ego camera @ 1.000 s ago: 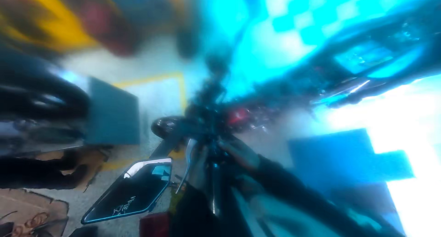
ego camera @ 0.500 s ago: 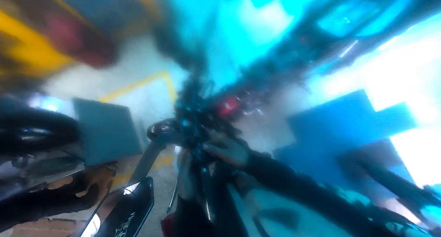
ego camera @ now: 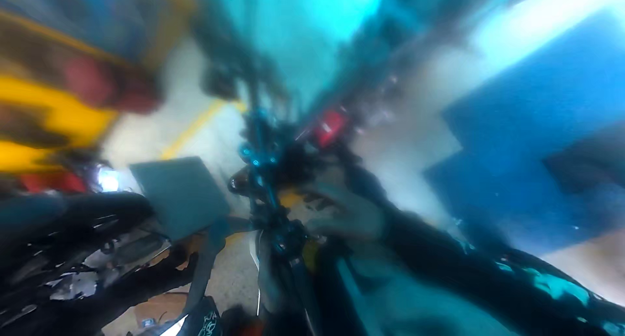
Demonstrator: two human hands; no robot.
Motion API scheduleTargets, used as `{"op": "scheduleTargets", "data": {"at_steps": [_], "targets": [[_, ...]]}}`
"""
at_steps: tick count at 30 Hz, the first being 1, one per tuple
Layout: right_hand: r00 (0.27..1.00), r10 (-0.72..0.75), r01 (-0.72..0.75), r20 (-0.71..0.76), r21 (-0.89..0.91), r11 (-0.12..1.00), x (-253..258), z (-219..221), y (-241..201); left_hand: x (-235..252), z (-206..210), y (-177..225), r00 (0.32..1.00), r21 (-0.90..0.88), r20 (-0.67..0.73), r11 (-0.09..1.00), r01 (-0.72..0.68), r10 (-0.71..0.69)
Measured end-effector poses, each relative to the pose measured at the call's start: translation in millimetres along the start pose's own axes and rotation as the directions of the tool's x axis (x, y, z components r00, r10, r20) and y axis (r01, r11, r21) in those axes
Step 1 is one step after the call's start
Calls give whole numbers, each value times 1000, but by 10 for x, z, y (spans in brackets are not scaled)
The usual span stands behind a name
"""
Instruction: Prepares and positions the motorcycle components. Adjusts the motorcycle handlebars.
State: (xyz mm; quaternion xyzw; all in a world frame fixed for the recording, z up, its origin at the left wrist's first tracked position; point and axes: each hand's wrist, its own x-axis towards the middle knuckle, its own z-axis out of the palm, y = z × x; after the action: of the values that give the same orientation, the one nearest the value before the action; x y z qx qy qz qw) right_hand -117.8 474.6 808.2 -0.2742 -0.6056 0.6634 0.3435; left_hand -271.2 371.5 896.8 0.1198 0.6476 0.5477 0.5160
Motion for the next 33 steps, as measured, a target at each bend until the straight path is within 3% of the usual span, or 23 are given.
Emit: {"op": "scheduleTargets", "data": {"at_steps": [2,4,7,15,19,25,27,31,33], "targets": [[973,158,-142,170,-98,985,128,20,-472,25,-29,-14,1000,14,18,1000,-13,13],[931,241,-167,274,-267,949,231,113,-631,53,-82,-66,1000,-57,11,998,-11,11],[931,248,-134,268,-381,915,283,301,-592,104,-144,-119,1000,-114,-15,993,6,-7],[918,333,-248,215,-342,906,354,417,-615,70,-41,-24,998,-170,-22,984,51,-55],[894,420,-377,155,-245,893,331,576,-951,53,12,17,999,-254,4,966,52,-53],[943,303,-236,141,-360,902,324,451,-702,49,21,-44,998,-229,-59,973,18,-33],[938,315,-248,149,-350,904,329,467,-736,55,-110,-261,1000,-262,-9,965,-10,8],[920,345,-316,185,-172,933,311,437,-651,-75,-572,-362,989,-129,149,992,-1,20],[909,374,-365,184,-84,927,299,445,-599,-63,-873,-231,996,42,80,999,28,-32]]}}
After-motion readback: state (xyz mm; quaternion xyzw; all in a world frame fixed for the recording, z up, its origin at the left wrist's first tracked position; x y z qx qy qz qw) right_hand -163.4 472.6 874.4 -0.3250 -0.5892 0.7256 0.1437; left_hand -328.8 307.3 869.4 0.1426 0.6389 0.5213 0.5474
